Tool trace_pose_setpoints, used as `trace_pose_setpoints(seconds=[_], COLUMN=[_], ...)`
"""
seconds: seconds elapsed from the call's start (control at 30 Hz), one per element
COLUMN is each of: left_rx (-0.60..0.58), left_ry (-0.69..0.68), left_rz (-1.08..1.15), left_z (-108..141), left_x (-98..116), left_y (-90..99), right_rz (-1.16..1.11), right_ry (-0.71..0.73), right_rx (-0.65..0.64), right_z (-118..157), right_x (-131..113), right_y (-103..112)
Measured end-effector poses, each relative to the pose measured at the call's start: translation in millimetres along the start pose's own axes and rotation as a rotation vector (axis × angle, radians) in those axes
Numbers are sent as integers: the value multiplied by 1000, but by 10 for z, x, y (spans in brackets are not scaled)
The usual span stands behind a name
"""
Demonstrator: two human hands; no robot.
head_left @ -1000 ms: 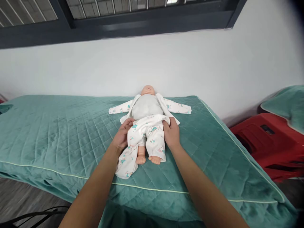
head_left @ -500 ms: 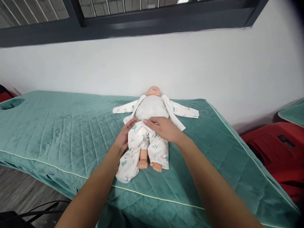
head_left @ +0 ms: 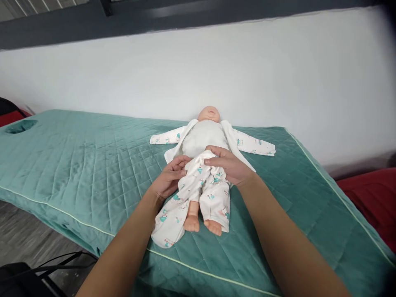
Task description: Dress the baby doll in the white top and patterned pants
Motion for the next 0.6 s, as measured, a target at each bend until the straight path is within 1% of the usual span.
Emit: trace_pose_setpoints(seconds=[0.07,0.13,0.2,0.27,0.37,0.5,0.6], left_rx=[-41,-79,-98,-78,-9,33,64], left_ry=[9,9,0,-5,-9,-87,-139], left_rz=[-25,-51,-77,-90,-80,14,73], left_z=[4,6,7,7,10,15,14], left_x=[5,4,-5,-26,-67,-91,-73], left_y=[-6,-11,-18,-22,-19,-6,-1], right_rz=[-72,-84,-74,-62,-30,61,183], right_ry=[9,23,25,30,59,65,69], right_rx=[46,80,83,69,64,70,14], right_z=[-5,-13,-18,-16,-9,-18,-18], right_x=[5,12,19,25,39,71,49], right_y=[4,-5,-31,-67,-111,-115,-108])
Point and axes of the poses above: each hand's wrist, its own z-axis away from the middle knuckle, its own y-axis out of the back of the hand, x = y × z, the point moved 1 cm from there along -z, towards the middle knuckle, and after that the axes turned 3 degrees about z, right-handed, at the moved point
